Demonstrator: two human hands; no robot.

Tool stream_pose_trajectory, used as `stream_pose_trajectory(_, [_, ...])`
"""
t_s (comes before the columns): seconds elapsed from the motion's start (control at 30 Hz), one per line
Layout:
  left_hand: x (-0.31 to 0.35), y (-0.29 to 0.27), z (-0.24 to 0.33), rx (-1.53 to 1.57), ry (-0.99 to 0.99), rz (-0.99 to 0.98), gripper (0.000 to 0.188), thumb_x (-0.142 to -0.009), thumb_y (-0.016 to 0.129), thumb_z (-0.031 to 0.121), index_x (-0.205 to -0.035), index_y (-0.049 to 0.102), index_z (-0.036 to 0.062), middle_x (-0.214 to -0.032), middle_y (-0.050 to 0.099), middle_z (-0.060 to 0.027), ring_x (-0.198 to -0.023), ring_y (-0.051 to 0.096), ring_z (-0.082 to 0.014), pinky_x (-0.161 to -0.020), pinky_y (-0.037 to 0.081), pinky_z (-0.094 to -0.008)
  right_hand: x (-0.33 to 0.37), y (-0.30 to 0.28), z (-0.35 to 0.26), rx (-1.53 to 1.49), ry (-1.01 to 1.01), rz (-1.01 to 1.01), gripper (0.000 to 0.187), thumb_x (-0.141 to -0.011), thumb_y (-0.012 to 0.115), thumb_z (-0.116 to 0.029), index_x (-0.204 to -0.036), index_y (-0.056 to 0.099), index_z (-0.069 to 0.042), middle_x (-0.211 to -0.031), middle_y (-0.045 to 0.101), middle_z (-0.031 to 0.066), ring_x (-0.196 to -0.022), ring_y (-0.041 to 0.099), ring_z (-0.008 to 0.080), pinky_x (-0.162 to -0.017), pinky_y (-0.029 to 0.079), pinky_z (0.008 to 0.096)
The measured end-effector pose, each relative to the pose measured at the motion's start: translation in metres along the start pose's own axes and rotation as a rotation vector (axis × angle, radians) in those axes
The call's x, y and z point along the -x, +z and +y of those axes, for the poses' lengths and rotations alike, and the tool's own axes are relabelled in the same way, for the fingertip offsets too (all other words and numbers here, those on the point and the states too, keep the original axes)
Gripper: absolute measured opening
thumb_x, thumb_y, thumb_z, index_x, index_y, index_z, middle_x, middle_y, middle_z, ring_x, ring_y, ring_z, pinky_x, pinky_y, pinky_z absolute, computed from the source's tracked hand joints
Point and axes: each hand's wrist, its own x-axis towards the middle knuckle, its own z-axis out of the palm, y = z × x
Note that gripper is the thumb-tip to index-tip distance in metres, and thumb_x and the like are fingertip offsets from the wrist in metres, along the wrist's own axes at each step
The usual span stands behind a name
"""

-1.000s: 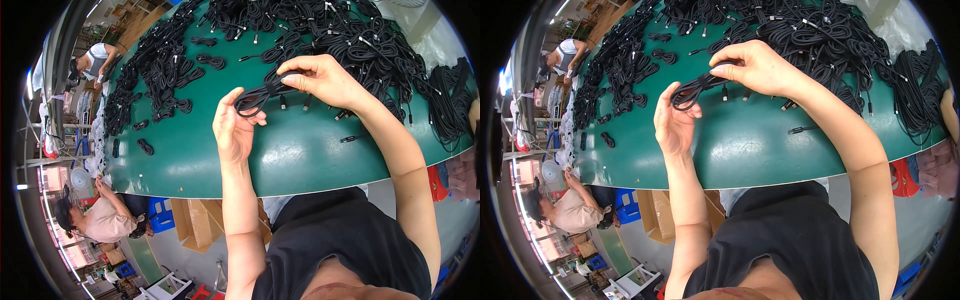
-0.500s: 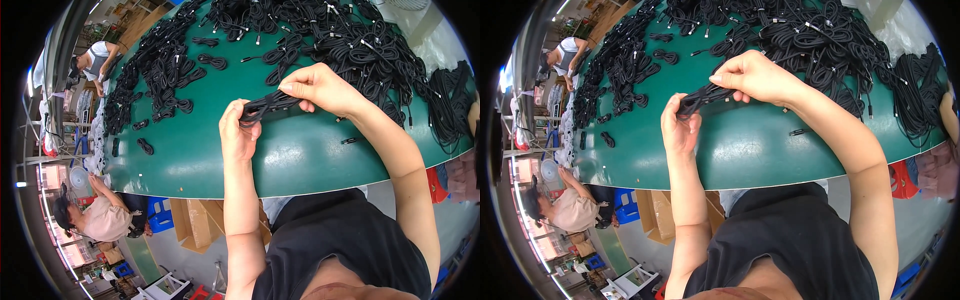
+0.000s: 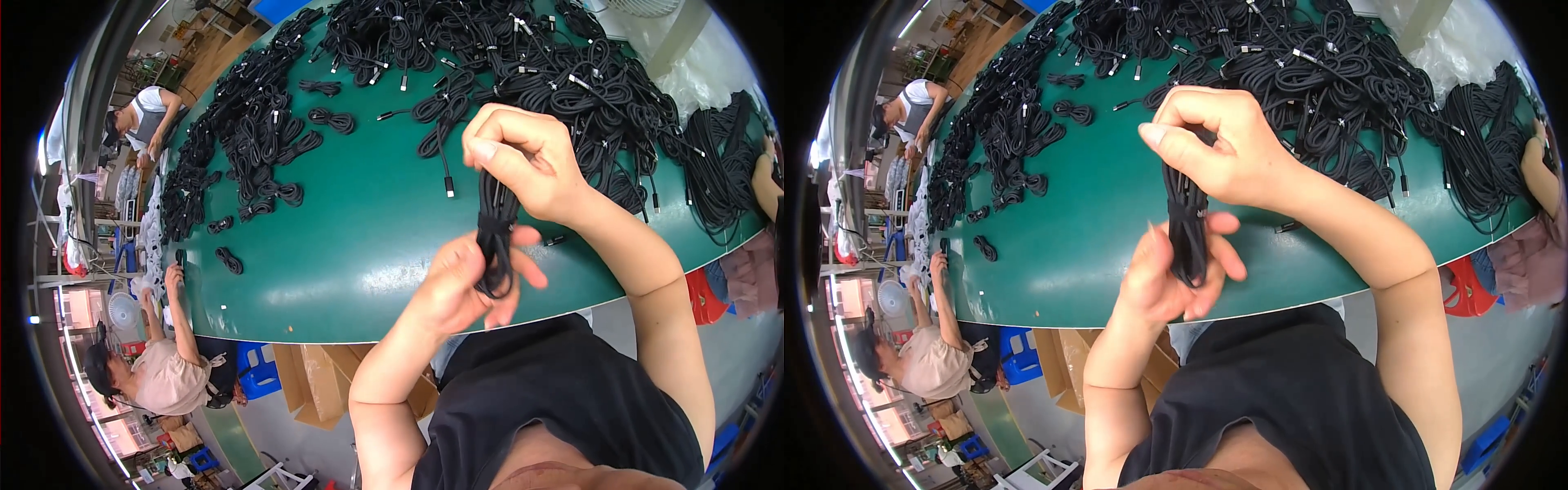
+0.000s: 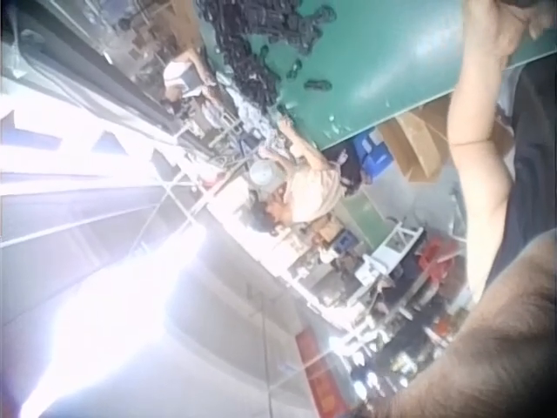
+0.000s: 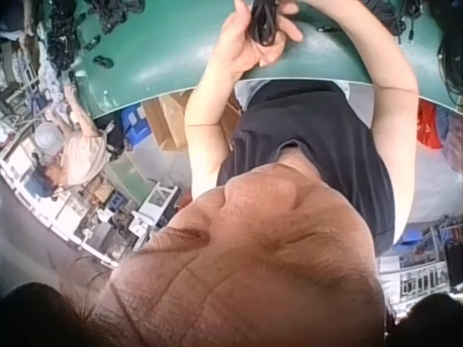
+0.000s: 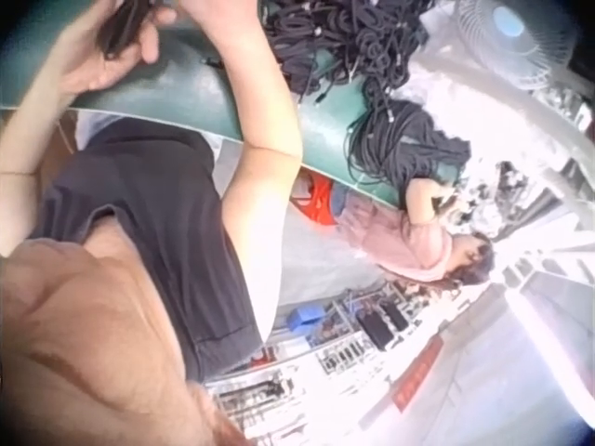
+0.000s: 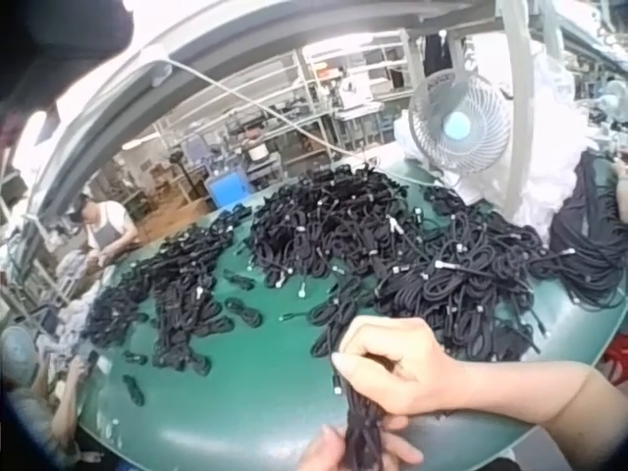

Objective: Organizing and securing coiled black cables with white ties on a factory workbench.

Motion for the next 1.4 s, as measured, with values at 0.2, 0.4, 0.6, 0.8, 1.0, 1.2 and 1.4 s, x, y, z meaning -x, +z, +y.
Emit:
stream_pose_trajectory(0.2, [0.004,0.012,-0.018,0.157,-0.052,-0.09,0.042,-0.078,0.066,0.014,-0.11,0.046,-0.0038,-0.076,0.054,-0.0103,-0.055,0.058,-0.0168,-0.04,0.041,-0.0222,-0.003,0.002,-0.035,-0.665,0.625,-0.252,0.021,-0.09,0.051,-0.017,-0.1,0.056,0.001,-0.073,0.058,0.0078,-0.052,0.053,0.0096,-0.048,0.044,0.0215])
stream_pose_trajectory(0.4, [0.009,0.017,-0.033,0.013,-0.193,0.049,0.032,-0.079,0.068,0.017,-0.099,0.049,0.0008,-0.072,0.053,-0.002,-0.052,0.045,-0.0061,-0.044,0.034,-0.0169,0.005,0.006,-0.05,-0.444,0.57,-0.388,0.025,-0.093,0.046,-0.021,-0.098,0.056,0.002,-0.058,0.05,0.0023,-0.043,0.039,0.0037,-0.039,0.034,0.0186])
stream_pose_trajectory(0.6, [0.016,0.015,-0.027,-0.239,-0.162,0.212,0.02,-0.081,0.06,0.009,-0.096,0.051,-0.0003,-0.068,0.051,-0.0024,-0.05,0.042,-0.0053,-0.044,0.032,-0.0177,0.017,0.022,-0.04,-0.34,0.531,-0.27,0.026,-0.094,0.043,-0.022,-0.094,0.055,0.001,-0.059,0.05,0.0023,-0.044,0.039,0.0039,-0.039,0.034,0.0187])
stream_pose_trajectory(0.8, [0.029,0.004,-0.026,-0.352,-0.237,0.325,0.014,-0.081,0.048,0.004,-0.093,0.052,-0.0003,-0.058,0.045,-0.0001,-0.047,0.038,-0.0054,-0.041,0.027,-0.0192,0.012,0.037,-0.033,-0.353,0.673,-0.292,0.031,-0.095,0.04,-0.027,-0.094,0.055,0.001,-0.06,0.05,0.0027,-0.046,0.042,0.0053,-0.042,0.036,0.0195])
stream_pose_trajectory(1.0, [0.025,-0.049,0.049,-0.126,0.228,0.602,0.021,-0.085,0.053,0.018,-0.096,0.052,0.001,-0.061,0.054,-0.0067,-0.04,0.042,-0.0087,-0.034,0.03,-0.0207,-0.007,0.024,0.049,0.91,0.142,-0.223,0.045,-0.087,0.05,-0.039,-0.08,0.059,0.004,-0.077,0.06,0.0193,-0.064,0.061,0.0318,-0.057,0.048,0.0416])
stream_pose_trajectory(1.2, [0.016,-0.095,0.09,-0.037,0.536,0.591,0.041,-0.088,0.053,0.029,-0.11,0.047,-0.0049,-0.109,0.055,-0.0235,-0.082,0.06,-0.0237,-0.067,0.05,-0.0287,-0.015,0.028,0.069,1.096,0.39,-0.464,0.028,-0.08,0.055,-0.025,-0.072,0.061,0.002,-0.069,0.062,0.0178,-0.068,0.063,0.0319,-0.062,0.05,0.0408])
stream_pose_trajectory(1.4, [0.0,-0.097,0.048,-0.012,0.09,0.57,0.033,-0.089,0.051,0.028,-0.105,0.051,-0.0015,-0.1,0.059,-0.0162,-0.068,0.056,-0.019,-0.056,0.044,-0.0279,0.01,0.027,0.045,0.616,0.057,-0.367,0.011,-0.075,0.058,-0.01,-0.078,0.058,0.001,-0.068,0.059,0.0137,-0.062,0.06,0.0307,-0.056,0.047,0.0375])
